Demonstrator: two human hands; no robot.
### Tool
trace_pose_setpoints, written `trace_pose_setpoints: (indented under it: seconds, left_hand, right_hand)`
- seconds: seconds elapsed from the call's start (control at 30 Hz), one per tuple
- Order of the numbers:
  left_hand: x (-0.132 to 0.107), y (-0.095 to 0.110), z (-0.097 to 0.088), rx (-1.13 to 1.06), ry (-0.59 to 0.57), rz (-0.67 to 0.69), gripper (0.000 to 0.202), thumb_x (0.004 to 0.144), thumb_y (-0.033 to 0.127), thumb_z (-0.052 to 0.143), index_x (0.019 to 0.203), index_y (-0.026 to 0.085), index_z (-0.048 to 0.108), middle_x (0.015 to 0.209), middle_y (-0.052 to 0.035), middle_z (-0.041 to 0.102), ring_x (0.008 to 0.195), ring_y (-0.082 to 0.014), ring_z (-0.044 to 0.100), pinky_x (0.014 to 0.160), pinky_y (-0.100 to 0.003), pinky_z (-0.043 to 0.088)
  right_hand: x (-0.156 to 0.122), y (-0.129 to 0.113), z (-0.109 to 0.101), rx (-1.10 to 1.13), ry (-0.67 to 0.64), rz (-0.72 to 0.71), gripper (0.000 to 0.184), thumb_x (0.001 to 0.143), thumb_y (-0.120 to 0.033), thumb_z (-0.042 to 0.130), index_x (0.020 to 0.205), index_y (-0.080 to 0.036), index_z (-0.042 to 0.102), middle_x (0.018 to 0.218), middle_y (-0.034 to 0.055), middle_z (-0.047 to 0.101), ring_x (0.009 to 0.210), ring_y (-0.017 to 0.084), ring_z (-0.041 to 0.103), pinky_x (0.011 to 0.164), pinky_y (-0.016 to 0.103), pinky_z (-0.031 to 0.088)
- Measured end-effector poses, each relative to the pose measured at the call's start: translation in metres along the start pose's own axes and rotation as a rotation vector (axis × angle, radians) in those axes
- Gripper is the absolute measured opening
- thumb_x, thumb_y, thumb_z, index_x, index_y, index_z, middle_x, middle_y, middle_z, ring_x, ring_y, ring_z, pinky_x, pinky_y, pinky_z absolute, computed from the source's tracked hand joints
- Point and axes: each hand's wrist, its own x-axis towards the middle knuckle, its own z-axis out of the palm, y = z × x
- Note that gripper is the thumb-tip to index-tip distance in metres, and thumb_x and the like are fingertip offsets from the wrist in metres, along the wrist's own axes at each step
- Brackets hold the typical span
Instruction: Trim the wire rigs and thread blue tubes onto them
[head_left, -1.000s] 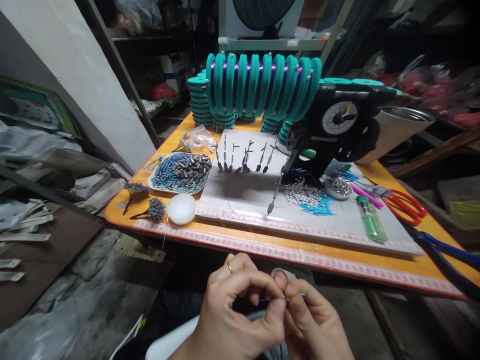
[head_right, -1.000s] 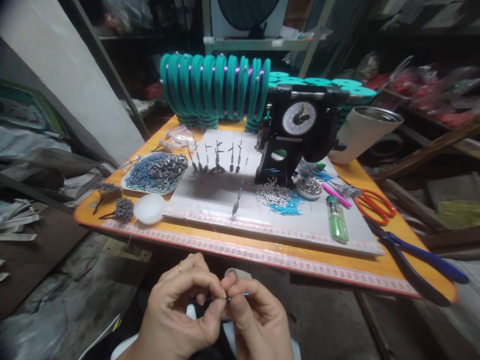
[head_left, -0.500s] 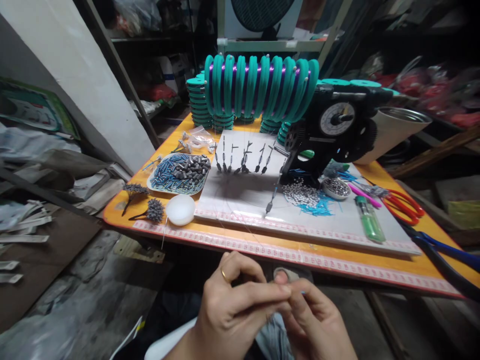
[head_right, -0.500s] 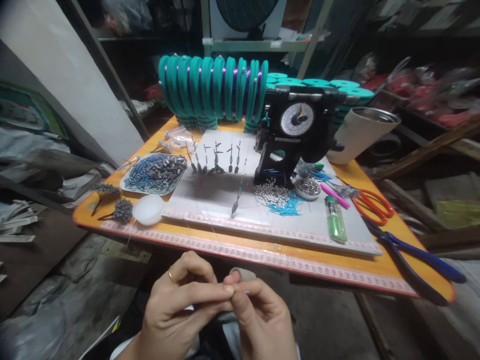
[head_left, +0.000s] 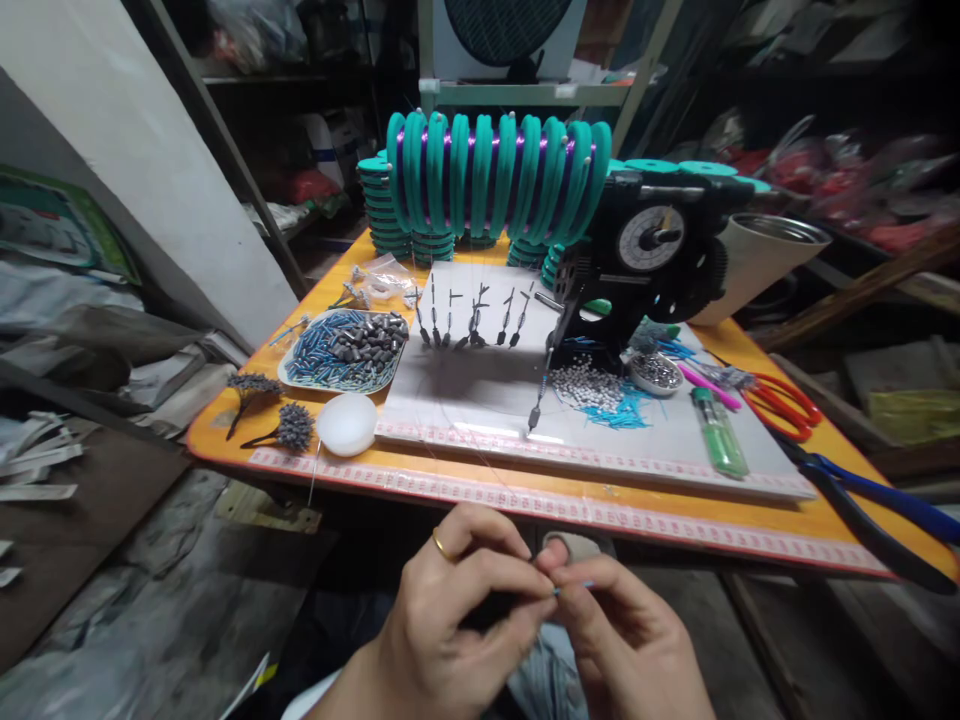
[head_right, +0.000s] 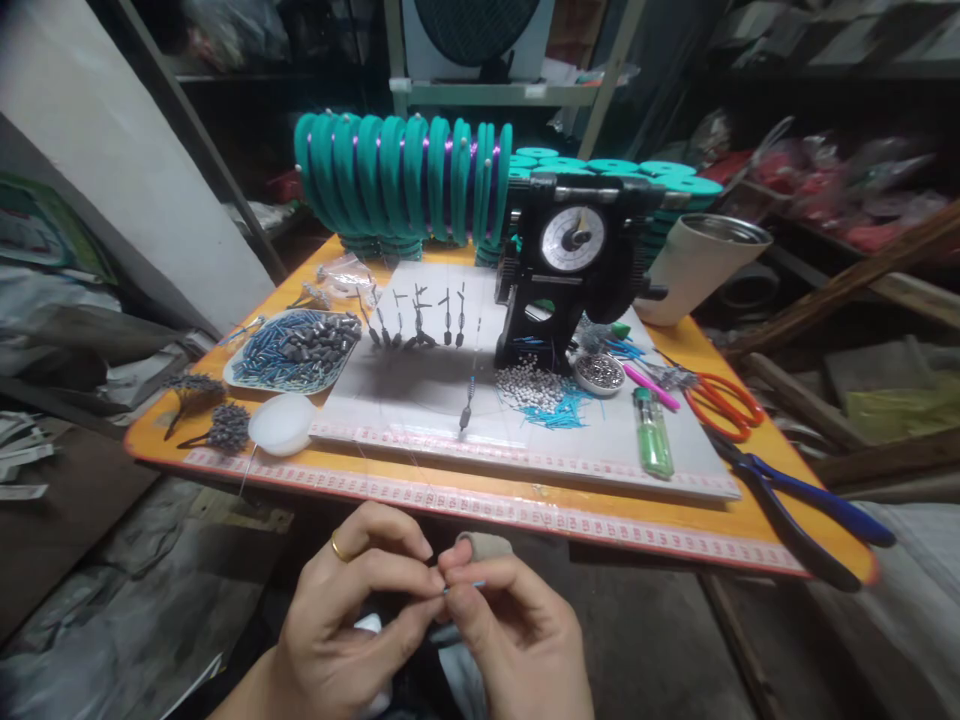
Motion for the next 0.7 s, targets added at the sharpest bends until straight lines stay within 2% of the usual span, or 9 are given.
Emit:
trace_pose_setpoints:
  seconds: [0.13, 0.2, 0.3, 0.37, 0.43, 0.5, 0.6, 0.67, 0.7]
  left_hand:
    - [-0.001, 0.000, 0.001, 0.031, 0.032, -0.003, 0.027, 0.072, -0.002, 0.066, 0.092, 0.017, 0.061, 0.089, -0.0044, 0.061, 0.080, -0.0147, 0.064, 0.071, -0.023, 0.056]
    - [0.000, 0.000, 0.002, 0.050, 0.046, 0.019, 0.025, 0.072, -0.003, 0.064, 0.086, 0.017, 0.061, 0.084, -0.0028, 0.060, 0.076, -0.0129, 0.063, 0.068, -0.021, 0.056]
    - [0.001, 0.000, 0.002, 0.018, 0.022, 0.019, 0.020, 0.075, -0.001, 0.065, 0.087, 0.015, 0.065, 0.084, -0.0042, 0.061, 0.076, -0.0136, 0.065, 0.069, -0.022, 0.057]
    - [0.001, -0.002, 0.001, -0.018, 0.008, 0.024, 0.020, 0.079, 0.001, 0.067, 0.093, 0.015, 0.068, 0.087, -0.0052, 0.062, 0.079, -0.0144, 0.066, 0.072, -0.022, 0.058]
    - [0.000, -0.005, 0.000, -0.021, -0.016, 0.049, 0.029, 0.081, 0.005, 0.071, 0.108, 0.016, 0.068, 0.091, -0.0062, 0.062, 0.081, -0.0153, 0.068, 0.073, -0.022, 0.059]
    - [0.001, -0.008, -0.002, -0.019, -0.080, 0.071, 0.039, 0.083, 0.008, 0.071, 0.120, 0.016, 0.065, 0.094, -0.0070, 0.061, 0.082, -0.0158, 0.069, 0.075, -0.022, 0.060]
    - [0.003, -0.012, -0.005, -0.014, -0.140, 0.124, 0.034, 0.086, 0.004, 0.065, 0.118, 0.015, 0.067, 0.090, -0.0062, 0.062, 0.078, -0.0149, 0.068, 0.074, -0.023, 0.059]
    - [0.006, -0.014, -0.005, -0.005, -0.125, 0.159, 0.032, 0.086, -0.002, 0.062, 0.114, 0.013, 0.069, 0.086, -0.0053, 0.064, 0.075, -0.0133, 0.066, 0.072, -0.023, 0.058]
    - [0.007, -0.015, -0.005, 0.004, -0.104, 0.158, 0.031, 0.085, -0.004, 0.062, 0.111, 0.012, 0.069, 0.085, -0.0049, 0.064, 0.074, -0.0126, 0.065, 0.070, -0.021, 0.057]
  right_hand:
    - [0.000, -0.003, 0.001, -0.030, -0.008, -0.029, 0.006, 0.072, -0.027, 0.081, 0.077, -0.029, 0.077, 0.088, 0.0029, 0.076, 0.076, 0.014, 0.073, 0.068, 0.018, 0.058]
    - [-0.001, -0.005, 0.002, -0.052, -0.009, -0.034, 0.007, 0.071, -0.027, 0.082, 0.075, -0.029, 0.078, 0.086, 0.0039, 0.077, 0.077, 0.016, 0.073, 0.068, 0.020, 0.059]
    - [-0.001, -0.007, 0.004, -0.082, 0.002, -0.021, 0.007, 0.070, -0.032, 0.082, 0.073, -0.029, 0.077, 0.084, 0.0034, 0.077, 0.079, 0.016, 0.073, 0.069, 0.020, 0.058]
    - [0.000, -0.009, 0.004, -0.110, 0.022, 0.005, 0.009, 0.072, -0.037, 0.081, 0.072, -0.029, 0.076, 0.082, 0.0011, 0.077, 0.078, 0.013, 0.072, 0.071, 0.018, 0.057]
    - [0.003, -0.011, 0.004, -0.159, 0.015, 0.031, 0.012, 0.075, -0.039, 0.079, 0.071, -0.029, 0.075, 0.078, -0.0008, 0.076, 0.074, 0.011, 0.071, 0.070, 0.016, 0.056]
    - [0.005, -0.018, 0.004, -0.238, -0.044, 0.041, 0.013, 0.076, -0.039, 0.077, 0.072, -0.027, 0.075, 0.072, -0.0009, 0.074, 0.069, 0.011, 0.070, 0.067, 0.017, 0.055]
    - [0.010, -0.039, 0.001, -0.380, -0.217, 0.006, 0.008, 0.075, -0.036, 0.078, 0.076, -0.028, 0.078, 0.076, 0.0002, 0.075, 0.071, 0.013, 0.071, 0.067, 0.019, 0.056]
    - [0.020, -0.062, -0.007, -0.588, -0.304, -0.121, 0.009, 0.073, -0.035, 0.079, 0.082, -0.032, 0.078, 0.084, -0.0014, 0.076, 0.078, 0.013, 0.071, 0.072, 0.019, 0.056]
    - [0.027, -0.074, -0.014, -0.730, -0.300, -0.212, 0.014, 0.073, -0.035, 0.080, 0.087, -0.033, 0.078, 0.088, -0.0023, 0.077, 0.081, 0.013, 0.071, 0.075, 0.019, 0.056]
